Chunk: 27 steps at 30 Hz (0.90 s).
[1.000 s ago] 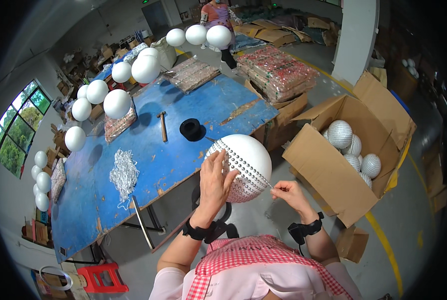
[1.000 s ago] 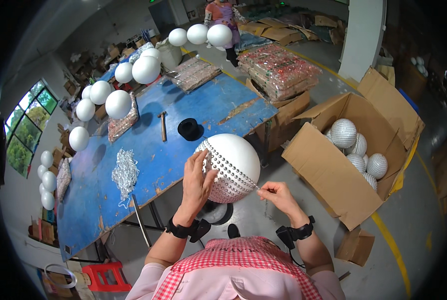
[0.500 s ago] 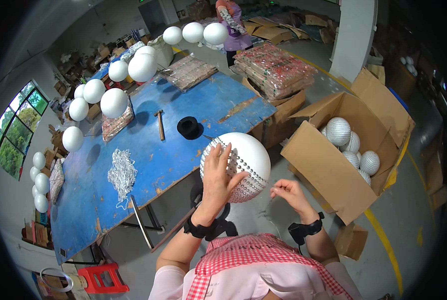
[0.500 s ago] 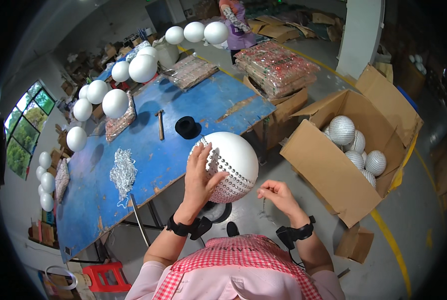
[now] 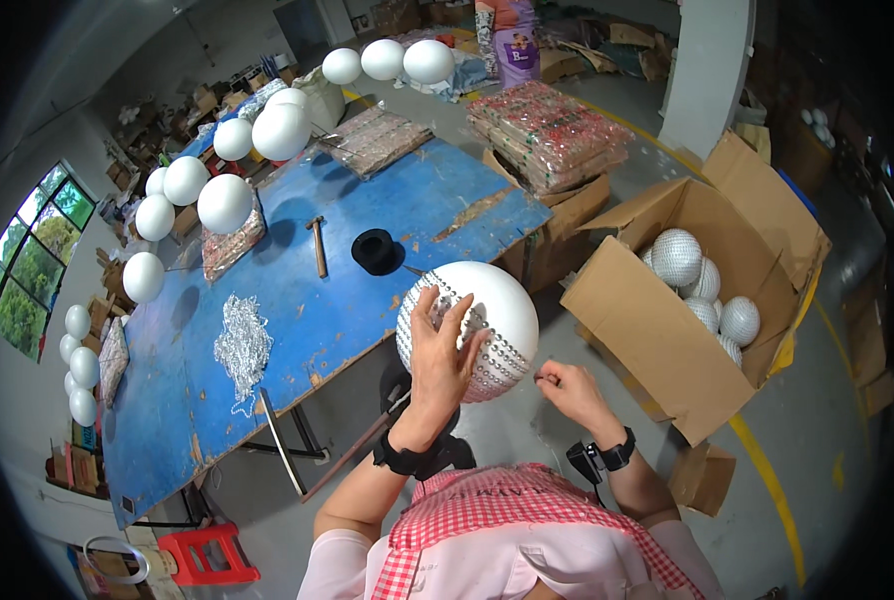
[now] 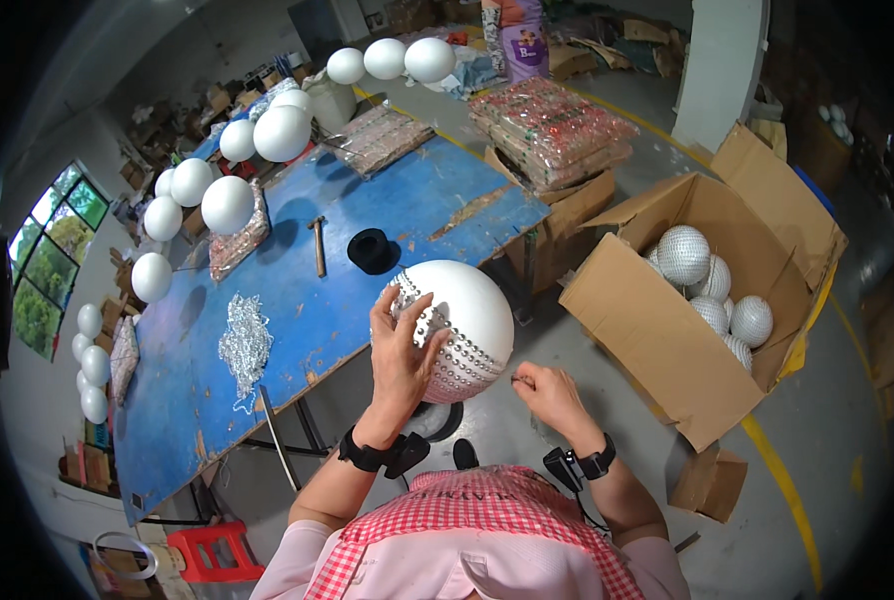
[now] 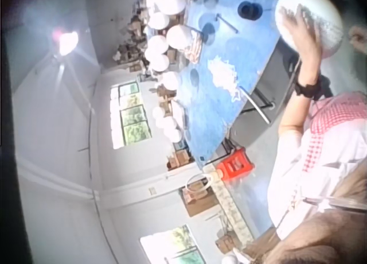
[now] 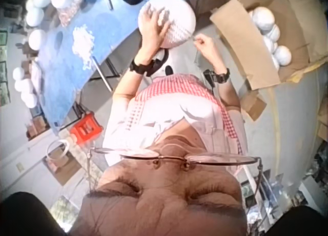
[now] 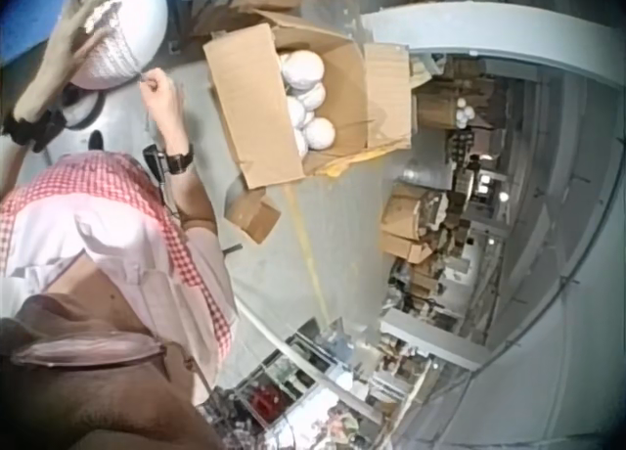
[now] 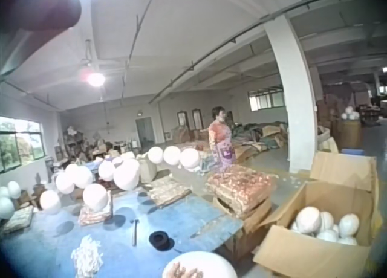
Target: The person wraps a strand of beads around a foam ball, pressing them into the surface, and then cuts the strand with shears. After setting the ball down, they pull a new length of beads from a hanging strand to repeat the process.
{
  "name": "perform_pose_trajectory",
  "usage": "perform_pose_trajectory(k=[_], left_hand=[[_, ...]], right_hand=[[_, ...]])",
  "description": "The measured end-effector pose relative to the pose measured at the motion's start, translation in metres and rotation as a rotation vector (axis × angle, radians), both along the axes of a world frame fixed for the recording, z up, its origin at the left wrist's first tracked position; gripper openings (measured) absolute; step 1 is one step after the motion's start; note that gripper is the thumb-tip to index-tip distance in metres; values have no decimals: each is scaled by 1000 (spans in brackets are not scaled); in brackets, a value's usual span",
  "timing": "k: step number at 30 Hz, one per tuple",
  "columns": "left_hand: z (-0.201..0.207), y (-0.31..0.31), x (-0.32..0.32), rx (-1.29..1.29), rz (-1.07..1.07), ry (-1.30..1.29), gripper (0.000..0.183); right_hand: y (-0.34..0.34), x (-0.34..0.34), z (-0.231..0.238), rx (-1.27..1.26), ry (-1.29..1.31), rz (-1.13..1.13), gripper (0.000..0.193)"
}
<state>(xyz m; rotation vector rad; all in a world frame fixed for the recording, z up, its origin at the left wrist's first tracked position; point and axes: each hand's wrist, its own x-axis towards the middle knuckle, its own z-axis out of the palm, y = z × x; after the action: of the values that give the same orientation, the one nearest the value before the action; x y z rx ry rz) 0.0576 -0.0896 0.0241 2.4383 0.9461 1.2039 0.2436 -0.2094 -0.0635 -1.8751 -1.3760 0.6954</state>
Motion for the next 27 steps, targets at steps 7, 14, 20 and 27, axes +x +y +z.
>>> perform_pose_trajectory(k=[7, 14, 20, 27], left_hand=[[6, 4, 2, -6, -65, 67, 69], [0, -3, 12, 21, 1, 137, 71], [-11, -3, 28, 76, 3, 168, 73], [-22, -7, 29, 89, 37, 205, 73]], right_hand=[[-19, 37, -117, -36, 14, -68, 16], [-68, 71, -206, -333, -93, -141, 18], [-91, 100, -207, -69, 291, -303, 31], [-105, 78, 2, 295, 293, -417, 28]])
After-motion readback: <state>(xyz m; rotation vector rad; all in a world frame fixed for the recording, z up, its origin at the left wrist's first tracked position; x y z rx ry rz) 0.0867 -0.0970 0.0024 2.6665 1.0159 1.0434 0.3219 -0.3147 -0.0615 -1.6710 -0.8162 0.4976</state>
